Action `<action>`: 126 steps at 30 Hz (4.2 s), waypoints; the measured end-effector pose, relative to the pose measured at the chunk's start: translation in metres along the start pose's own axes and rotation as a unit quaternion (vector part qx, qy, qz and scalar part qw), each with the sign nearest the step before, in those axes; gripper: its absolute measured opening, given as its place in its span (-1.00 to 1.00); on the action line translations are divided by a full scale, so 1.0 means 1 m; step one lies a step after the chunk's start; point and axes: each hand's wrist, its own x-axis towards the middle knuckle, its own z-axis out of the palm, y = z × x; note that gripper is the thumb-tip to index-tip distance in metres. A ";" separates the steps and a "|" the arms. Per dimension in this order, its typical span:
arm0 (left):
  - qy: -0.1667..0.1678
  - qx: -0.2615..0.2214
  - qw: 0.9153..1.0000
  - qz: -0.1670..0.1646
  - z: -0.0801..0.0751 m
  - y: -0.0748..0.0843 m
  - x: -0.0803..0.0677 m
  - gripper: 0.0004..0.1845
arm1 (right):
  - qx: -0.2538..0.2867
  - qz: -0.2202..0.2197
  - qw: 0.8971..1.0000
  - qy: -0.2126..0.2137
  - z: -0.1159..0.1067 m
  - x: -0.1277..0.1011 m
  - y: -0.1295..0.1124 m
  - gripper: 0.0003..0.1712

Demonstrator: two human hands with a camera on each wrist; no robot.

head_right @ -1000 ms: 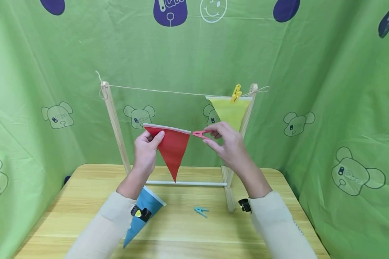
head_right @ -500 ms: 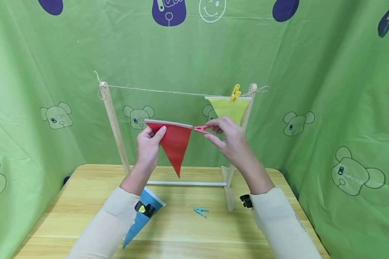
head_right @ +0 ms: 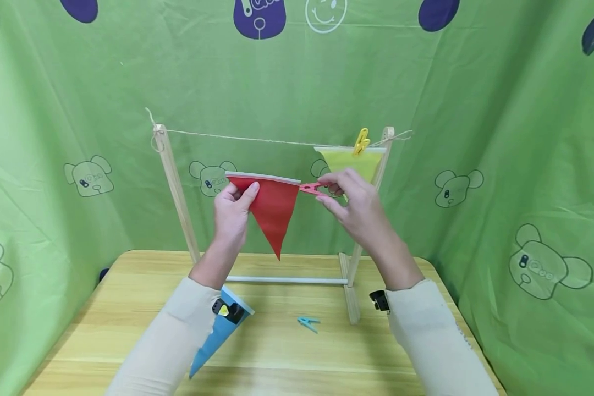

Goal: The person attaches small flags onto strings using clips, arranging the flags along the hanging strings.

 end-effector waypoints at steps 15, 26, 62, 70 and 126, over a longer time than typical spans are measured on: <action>0.003 -0.006 1.000 -0.003 0.015 0.007 0.011 -0.80 | -0.025 -0.027 0.999 0.001 -0.015 0.024 -0.006 -0.64; 0.009 -0.007 1.000 -0.004 0.024 0.012 0.015 -0.78 | -0.027 -0.022 0.999 -0.005 -0.026 0.050 -0.013 -0.66; 0.017 -0.025 0.999 -0.017 0.038 0.009 0.027 -0.76 | -0.121 -0.039 0.986 -0.109 -0.049 0.113 -0.018 -0.81; 0.015 -0.018 1.000 -0.015 0.042 0.011 0.028 -0.76 | -0.124 -0.036 0.981 -0.143 -0.045 0.122 -0.017 -0.81; 0.021 -0.045 0.999 -0.010 0.061 0.008 0.036 -0.78 | -0.163 -0.066 0.940 -0.294 -0.028 0.158 -0.026 -0.89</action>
